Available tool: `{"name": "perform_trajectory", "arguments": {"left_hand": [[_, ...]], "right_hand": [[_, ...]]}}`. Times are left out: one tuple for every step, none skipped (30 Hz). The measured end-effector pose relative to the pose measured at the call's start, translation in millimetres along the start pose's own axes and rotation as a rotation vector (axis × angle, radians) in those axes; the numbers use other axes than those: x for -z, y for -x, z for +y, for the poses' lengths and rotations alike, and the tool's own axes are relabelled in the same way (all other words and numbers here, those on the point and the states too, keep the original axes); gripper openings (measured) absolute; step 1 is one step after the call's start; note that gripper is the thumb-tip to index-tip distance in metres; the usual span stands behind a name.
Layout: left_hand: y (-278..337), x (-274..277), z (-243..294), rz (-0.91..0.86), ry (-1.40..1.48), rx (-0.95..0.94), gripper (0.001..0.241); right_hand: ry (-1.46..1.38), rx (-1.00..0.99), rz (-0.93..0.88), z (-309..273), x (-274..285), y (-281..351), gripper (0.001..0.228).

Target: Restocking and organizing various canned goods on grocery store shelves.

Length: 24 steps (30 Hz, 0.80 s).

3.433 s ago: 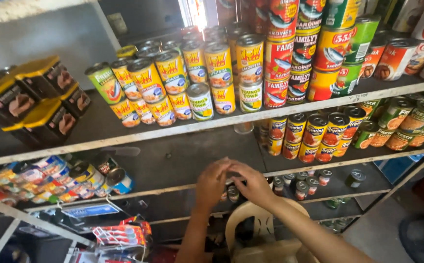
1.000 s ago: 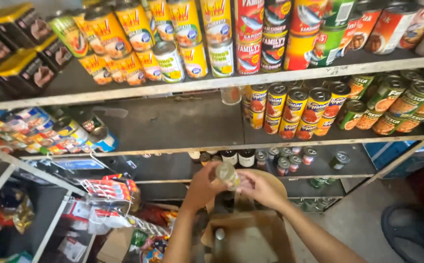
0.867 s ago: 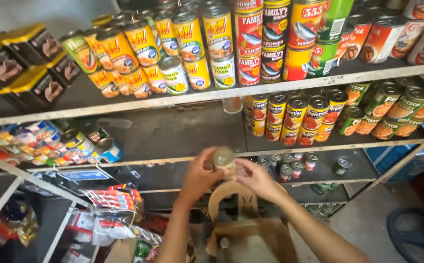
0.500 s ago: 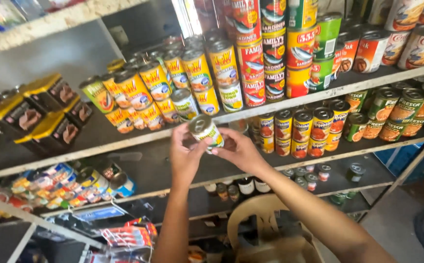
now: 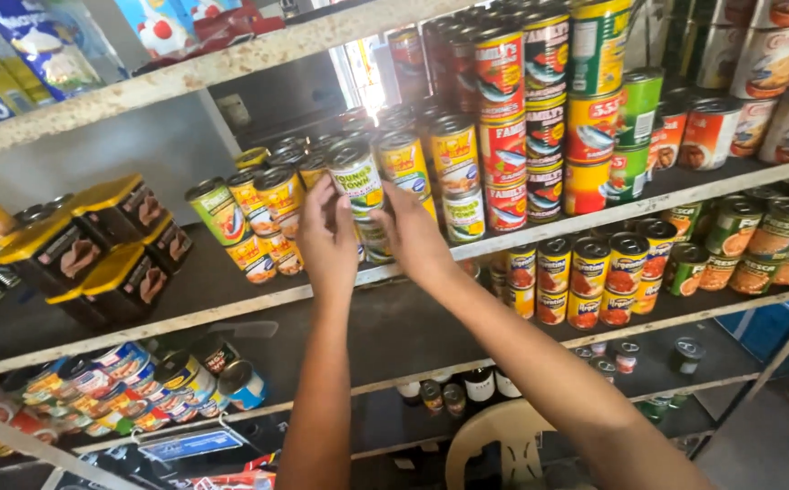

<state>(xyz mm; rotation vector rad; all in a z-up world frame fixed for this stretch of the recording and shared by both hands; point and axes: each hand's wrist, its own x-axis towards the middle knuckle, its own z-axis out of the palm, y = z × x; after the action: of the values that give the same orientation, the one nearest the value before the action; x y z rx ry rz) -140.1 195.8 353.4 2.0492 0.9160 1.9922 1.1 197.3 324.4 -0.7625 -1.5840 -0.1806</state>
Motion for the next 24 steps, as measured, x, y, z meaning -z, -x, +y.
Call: {"name": "perform_trajectory", "arguments": {"left_hand": [[2.4,-0.5,-13.7,0.007,0.112,0.013,0.038],[0.9,-2.0,-27.6,0.017,0.227,0.016,0.035],[1.0,-0.6,-31.6,0.025,0.224,0.010,0.035],[0.5,-3.1,-35.0,0.019,0.184,-0.014,0.036],[-0.1,-6.2,-38.9,0.013,0.144,-0.039,0.037],[2.4,-5.3,-33.7,0.011,0.145,-0.028,0.037],[5.1,-4.5,-28.8,-0.003,0.204,-0.038,0.040],[5.5,-3.4,-24.0,-0.014,0.263,-0.054,0.044],[6.7,-2.0,-20.9,-0.012,0.263,-0.048,0.044],[4.8,-2.1,-17.3,-0.022,0.176,-0.017,0.045],[2.7,-2.3,-13.6,-0.032,0.089,0.014,0.046],[5.0,-2.6,-15.8,-0.034,0.090,0.021,0.046],[7.6,-3.1,-17.9,-0.044,0.111,-0.015,0.046],[10.0,-3.8,-20.1,-0.053,0.132,-0.053,0.047],[13.1,-4.4,-21.1,-0.055,0.134,-0.047,0.047],[13.5,-5.1,-21.8,-0.040,0.079,-0.084,0.046],[13.8,-5.8,-22.1,-0.026,0.024,-0.121,0.045],[16.2,-5.1,-17.7,-0.026,0.023,-0.120,0.045],[18.5,-4.5,-13.1,-0.022,0.058,-0.107,0.048],[19.5,-4.5,-8.4,-0.017,0.093,-0.097,0.051],[21.1,-4.8,-7.6,-0.017,0.093,-0.098,0.051],[22.5,-5.4,-6.6,-0.008,0.107,-0.087,0.054],[23.8,-6.0,-5.7,0.001,0.121,-0.075,0.057],[25.3,-8.1,-8.7,-0.001,0.123,-0.074,0.057]], "right_hand": [[-0.003,-0.046,0.003,-5.4,0.5,1.2,0.045],[-0.006,-0.082,0.010,-9.5,0.9,-1.5,0.045],[-0.010,-0.074,0.009,-11.2,-3.0,-0.8,0.045],[0.014,-0.099,0.020,-11.0,-4.0,-0.6,0.046],[0.037,-0.124,0.032,-10.1,-4.9,-0.3,0.047],[0.039,-0.132,0.025,-12.9,-3.9,0.4,0.047],[0.075,-0.110,0.041,-15.4,-3.1,1.3,0.046],[0.109,-0.082,0.058,-17.6,-3.0,0.0,0.046],[0.109,-0.085,0.052,-20.5,-1.1,2.0,0.046],[0.094,-0.115,0.030,-22.6,1.6,1.0,0.045],[0.079,-0.146,0.008,-24.5,4.5,-0.1,0.044],[0.082,-0.151,0.003,-22.7,3.7,1.6,0.044],[0.098,-0.132,0.021,-20.8,3.1,3.7,0.043],[0.114,-0.111,0.039,-18.6,2.6,5.7,0.041],[0.117,-0.115,0.036,-21.9,3.6,7.6,0.041],[0.036,-0.164,0.037,-24.7,4.4,6.6,0.045],[-0.045,-0.212,0.038,-27.8,5.5,5.5,0.048],[-0.045,-0.213,0.037,-26.7,4.7,5.4,0.048],[-0.037,-0.224,0.028,-25.7,4.1,5.3,0.045],[-0.029,-0.233,0.022,-24.2,3.8,3.8,0.043],[-0.029,-0.231,0.023,-20.8,2.5,5.3,0.043],[0.067,-0.120,0.034,-17.3,1.5,6.3,0.042],[0.163,-0.007,0.044,-13.6,0.5,7.4,0.042],[0.166,-0.009,0.044,-12.5,-0.6,7.9,0.042]]}}
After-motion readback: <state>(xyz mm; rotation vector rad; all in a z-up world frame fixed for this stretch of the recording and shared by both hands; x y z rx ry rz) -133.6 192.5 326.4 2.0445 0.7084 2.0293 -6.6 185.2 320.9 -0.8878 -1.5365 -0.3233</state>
